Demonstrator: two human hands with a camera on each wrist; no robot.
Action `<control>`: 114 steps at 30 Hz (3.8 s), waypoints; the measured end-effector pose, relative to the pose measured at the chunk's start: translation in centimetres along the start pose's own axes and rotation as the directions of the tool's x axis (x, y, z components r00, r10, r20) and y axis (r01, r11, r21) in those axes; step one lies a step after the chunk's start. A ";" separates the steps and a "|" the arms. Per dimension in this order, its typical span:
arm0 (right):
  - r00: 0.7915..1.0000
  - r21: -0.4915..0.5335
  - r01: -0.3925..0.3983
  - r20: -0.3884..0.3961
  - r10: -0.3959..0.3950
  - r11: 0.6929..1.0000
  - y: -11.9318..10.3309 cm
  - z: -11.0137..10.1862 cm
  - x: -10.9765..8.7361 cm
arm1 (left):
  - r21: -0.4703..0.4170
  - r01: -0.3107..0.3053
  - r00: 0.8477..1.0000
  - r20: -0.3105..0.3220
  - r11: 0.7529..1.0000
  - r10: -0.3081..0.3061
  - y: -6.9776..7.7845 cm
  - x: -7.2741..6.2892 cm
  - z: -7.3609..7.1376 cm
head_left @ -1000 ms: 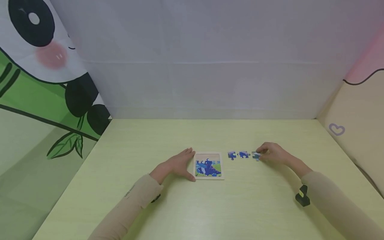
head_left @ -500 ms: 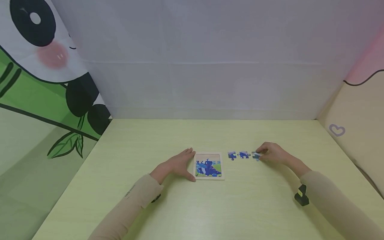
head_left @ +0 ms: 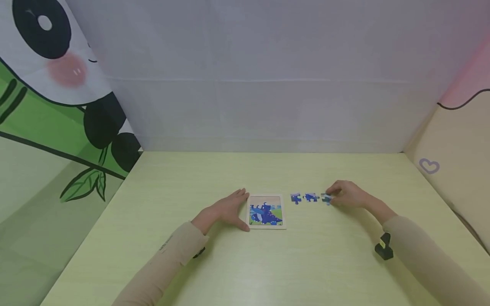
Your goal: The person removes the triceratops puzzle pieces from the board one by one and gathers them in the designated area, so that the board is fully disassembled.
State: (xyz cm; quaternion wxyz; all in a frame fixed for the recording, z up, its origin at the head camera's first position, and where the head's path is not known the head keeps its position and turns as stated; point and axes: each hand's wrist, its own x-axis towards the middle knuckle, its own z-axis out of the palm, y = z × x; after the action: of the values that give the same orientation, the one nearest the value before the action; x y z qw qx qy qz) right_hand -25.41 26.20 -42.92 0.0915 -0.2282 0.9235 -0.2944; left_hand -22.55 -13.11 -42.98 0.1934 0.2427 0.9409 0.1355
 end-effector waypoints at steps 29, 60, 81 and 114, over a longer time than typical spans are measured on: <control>0.983 0.115 0.116 0.131 -0.131 0.987 -11.4 8.2 7.6 | -0.033 -0.004 1.000 0.004 0.999 0.004 0.1 -0.1 -0.3; 0.988 0.007 0.111 0.109 -0.111 0.994 -15.1 10.9 8.1 | -0.011 -0.016 1.000 -0.003 1.000 0.016 0.2 -0.2 -0.3; 0.980 -0.053 0.189 0.075 -0.185 0.980 -15.5 10.6 7.5 | -0.006 -0.030 1.000 -0.001 1.000 0.030 0.3 -0.2 -0.5; 0.970 0.158 0.222 0.067 -0.234 0.962 -14.6 9.8 7.5 | -0.015 -0.012 1.000 -0.005 1.000 0.012 0.2 -0.1 -0.4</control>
State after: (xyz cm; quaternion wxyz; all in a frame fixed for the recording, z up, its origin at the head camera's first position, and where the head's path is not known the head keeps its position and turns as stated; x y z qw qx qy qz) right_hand -23.66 7.19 -42.62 0.1131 -0.3379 0.8618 -0.3611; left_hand -22.54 -13.05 -42.46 0.1922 0.2468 0.9388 0.1441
